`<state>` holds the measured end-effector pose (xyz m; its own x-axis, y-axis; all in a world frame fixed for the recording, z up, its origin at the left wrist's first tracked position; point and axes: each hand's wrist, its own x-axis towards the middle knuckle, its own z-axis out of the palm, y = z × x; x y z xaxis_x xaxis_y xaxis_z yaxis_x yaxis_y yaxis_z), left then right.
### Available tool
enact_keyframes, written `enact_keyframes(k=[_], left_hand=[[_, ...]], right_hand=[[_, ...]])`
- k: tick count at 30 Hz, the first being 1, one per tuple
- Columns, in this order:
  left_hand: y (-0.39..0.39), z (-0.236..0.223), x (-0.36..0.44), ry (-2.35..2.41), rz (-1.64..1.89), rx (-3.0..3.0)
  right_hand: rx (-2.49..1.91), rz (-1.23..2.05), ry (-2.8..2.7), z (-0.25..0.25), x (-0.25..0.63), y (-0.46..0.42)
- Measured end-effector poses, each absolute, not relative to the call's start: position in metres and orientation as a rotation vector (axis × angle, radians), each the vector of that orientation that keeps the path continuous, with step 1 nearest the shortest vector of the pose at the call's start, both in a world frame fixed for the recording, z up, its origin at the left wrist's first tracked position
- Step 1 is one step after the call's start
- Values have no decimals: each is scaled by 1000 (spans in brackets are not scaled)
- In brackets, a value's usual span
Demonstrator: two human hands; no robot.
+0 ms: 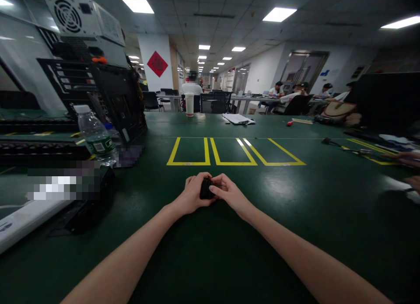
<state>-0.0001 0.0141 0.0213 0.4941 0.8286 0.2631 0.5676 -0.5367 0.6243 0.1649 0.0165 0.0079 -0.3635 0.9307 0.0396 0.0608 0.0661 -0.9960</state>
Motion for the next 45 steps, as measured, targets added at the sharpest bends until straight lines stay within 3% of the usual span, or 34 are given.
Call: enact_keyframes(k=[45], left_hand=[[10, 30, 1, 1157, 732, 2270]], right_hand=[[-953, 1477, -1564, 11, 171, 13]])
